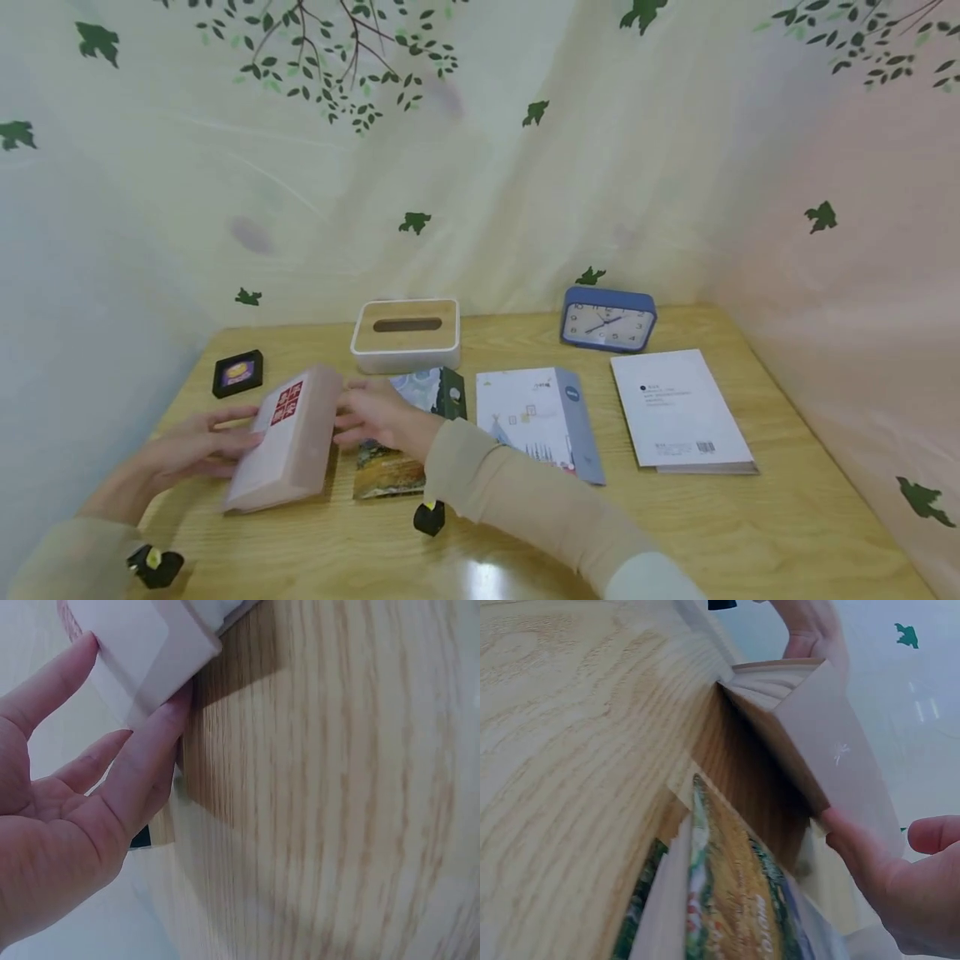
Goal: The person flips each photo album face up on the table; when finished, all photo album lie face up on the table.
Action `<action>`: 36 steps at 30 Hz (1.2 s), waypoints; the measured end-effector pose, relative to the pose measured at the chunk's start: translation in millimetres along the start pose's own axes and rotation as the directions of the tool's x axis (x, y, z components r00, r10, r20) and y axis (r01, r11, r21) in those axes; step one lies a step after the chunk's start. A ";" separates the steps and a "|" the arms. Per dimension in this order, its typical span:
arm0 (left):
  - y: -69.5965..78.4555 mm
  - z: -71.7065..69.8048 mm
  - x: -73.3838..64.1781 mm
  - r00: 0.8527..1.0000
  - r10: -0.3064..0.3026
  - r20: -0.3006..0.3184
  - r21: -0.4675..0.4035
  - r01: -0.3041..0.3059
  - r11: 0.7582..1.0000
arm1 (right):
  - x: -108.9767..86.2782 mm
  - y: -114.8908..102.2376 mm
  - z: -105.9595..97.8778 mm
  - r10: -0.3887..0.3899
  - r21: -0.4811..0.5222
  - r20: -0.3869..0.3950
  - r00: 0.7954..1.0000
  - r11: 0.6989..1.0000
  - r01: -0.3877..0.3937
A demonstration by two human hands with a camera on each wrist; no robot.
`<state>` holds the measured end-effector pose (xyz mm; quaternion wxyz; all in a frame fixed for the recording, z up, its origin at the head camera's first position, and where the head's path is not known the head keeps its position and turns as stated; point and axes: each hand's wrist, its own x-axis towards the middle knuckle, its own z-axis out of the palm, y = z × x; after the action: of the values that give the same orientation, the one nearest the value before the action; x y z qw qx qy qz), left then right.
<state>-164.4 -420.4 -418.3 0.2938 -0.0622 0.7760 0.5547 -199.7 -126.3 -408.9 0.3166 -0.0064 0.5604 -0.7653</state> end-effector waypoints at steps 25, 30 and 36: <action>34.0 22.1 -1.3 0.946 0.170 0.275 -0.231 -0.106 0.967 | -8.7 -21.9 14.9 -0.180 0.027 0.143 0.973 0.984 0.178; 44.8 21.8 -6.4 0.913 0.220 0.344 -0.263 -0.131 0.956 | -10.3 -21.6 12.5 -0.163 0.039 0.169 0.972 0.986 0.159; 49.9 21.7 -6.6 0.905 0.231 0.356 -0.264 -0.140 0.954 | -7.8 -21.6 10.3 -0.143 0.028 0.176 0.974 0.990 0.140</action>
<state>-171.7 -383.6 -378.4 0.3759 0.0880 0.6358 0.6684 -200.1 -127.5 -383.8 0.3100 -0.1118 0.5221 -0.7866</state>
